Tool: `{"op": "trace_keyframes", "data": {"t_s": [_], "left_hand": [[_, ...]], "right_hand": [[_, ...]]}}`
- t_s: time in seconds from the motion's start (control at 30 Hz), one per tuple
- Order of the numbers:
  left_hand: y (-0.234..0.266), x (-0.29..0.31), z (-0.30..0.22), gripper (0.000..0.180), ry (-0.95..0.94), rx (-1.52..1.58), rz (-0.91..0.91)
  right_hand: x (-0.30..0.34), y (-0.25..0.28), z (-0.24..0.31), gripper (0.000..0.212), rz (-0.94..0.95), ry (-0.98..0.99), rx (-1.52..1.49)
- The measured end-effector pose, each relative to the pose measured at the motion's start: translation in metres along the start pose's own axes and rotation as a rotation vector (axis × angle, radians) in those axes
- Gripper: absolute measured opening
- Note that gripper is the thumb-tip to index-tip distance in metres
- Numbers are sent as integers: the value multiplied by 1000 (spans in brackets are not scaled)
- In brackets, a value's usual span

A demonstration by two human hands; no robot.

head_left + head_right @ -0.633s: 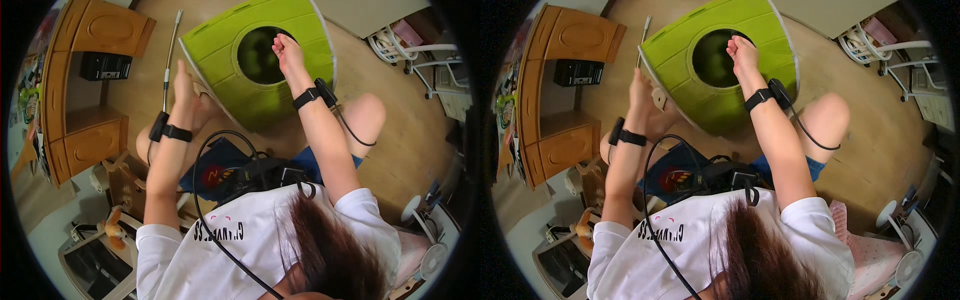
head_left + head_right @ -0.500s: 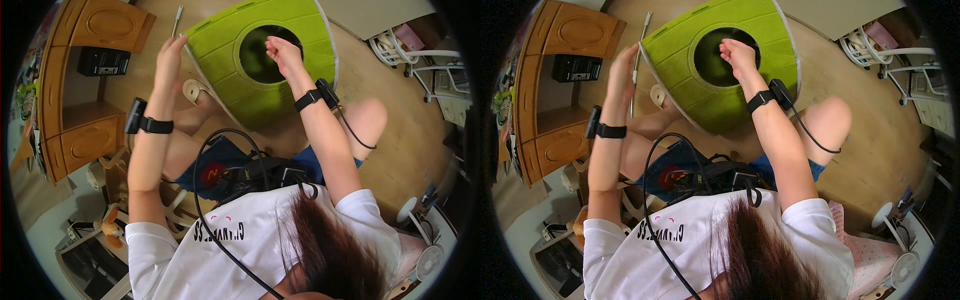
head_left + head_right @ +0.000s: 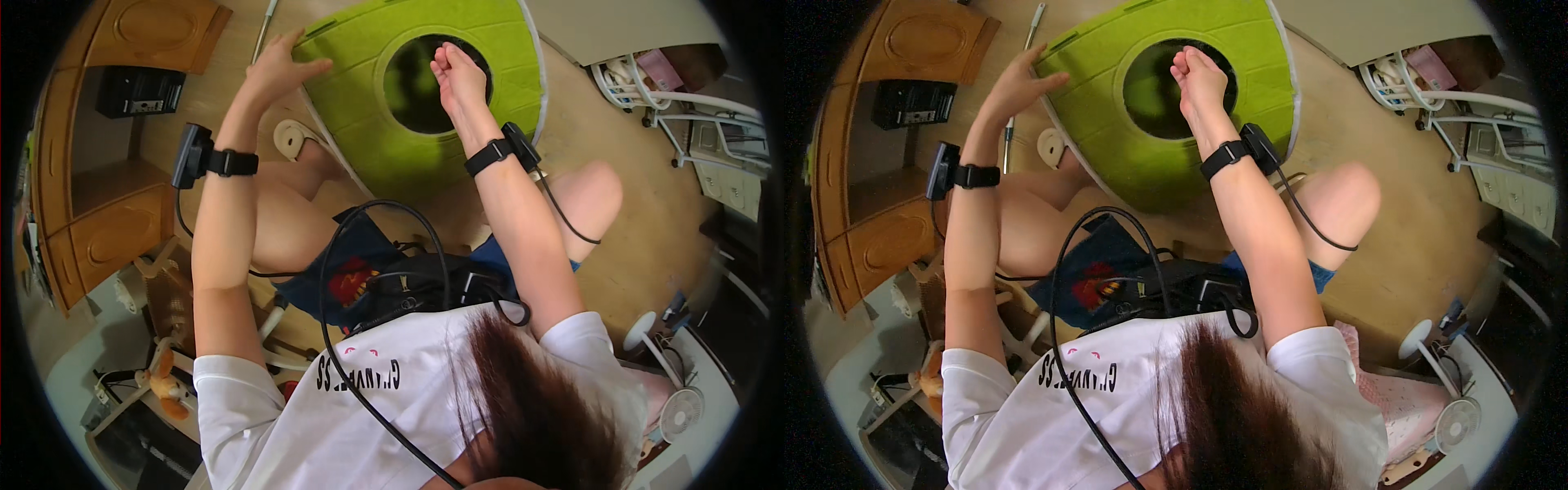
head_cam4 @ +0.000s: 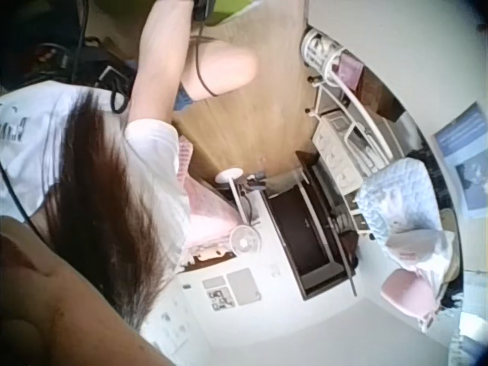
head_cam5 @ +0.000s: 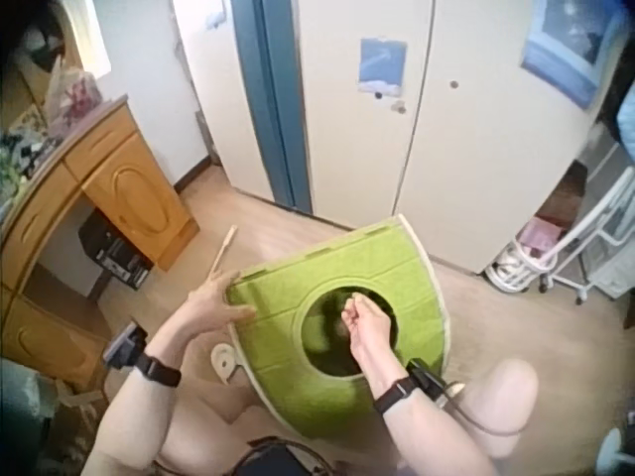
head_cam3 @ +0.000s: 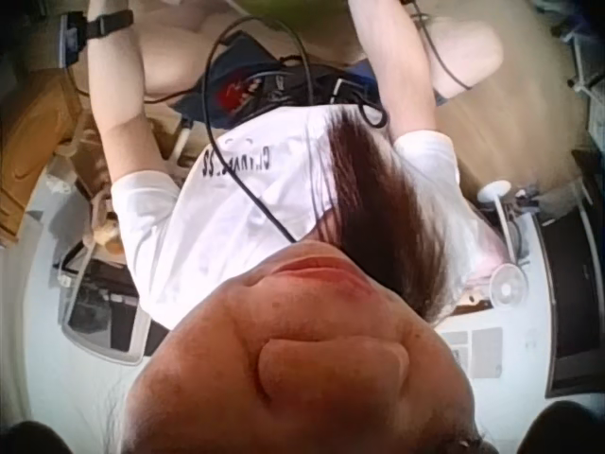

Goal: Assembling a collapsible fabric pet house by folding panels and securing them.

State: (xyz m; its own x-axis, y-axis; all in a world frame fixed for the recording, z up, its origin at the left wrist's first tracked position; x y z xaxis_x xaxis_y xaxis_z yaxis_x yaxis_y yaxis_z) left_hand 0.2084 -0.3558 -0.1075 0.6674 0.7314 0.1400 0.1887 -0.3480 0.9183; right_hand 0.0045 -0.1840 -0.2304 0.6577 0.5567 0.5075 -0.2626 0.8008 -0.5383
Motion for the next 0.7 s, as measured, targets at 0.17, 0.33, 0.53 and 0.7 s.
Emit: {"op": "trace_keyframes", "data": {"t_s": [0.17,0.33,0.53,0.7], "left_hand": [[4,-6,-16,80,37,-33,-19],[4,-3,-16,79,47,-33,15],[4,-4,-14,78,-8,-95,-22],[2,-4,-17,77,27,-108,29]], "right_hand": [[-10,-6,8,15,-41,40,-108],[6,10,4,18,-57,60,134],[-8,-2,24,17,-4,79,-165],[6,10,15,14,-58,14,-15]]}}
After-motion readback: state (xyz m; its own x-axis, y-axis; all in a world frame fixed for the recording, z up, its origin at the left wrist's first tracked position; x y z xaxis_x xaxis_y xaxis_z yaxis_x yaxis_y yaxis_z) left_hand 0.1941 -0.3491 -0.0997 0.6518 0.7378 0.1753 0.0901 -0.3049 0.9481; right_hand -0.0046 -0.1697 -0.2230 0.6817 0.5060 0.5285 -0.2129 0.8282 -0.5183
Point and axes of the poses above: each hand's wrist, its own x-axis away from the middle knuckle, its own y-axis out of the back of the hand, z = x × y, the point moved 10 cm from there along -x, towards the middle knuckle, and after that the axes turned 2 degrees about -z, right-handed, at the moved point
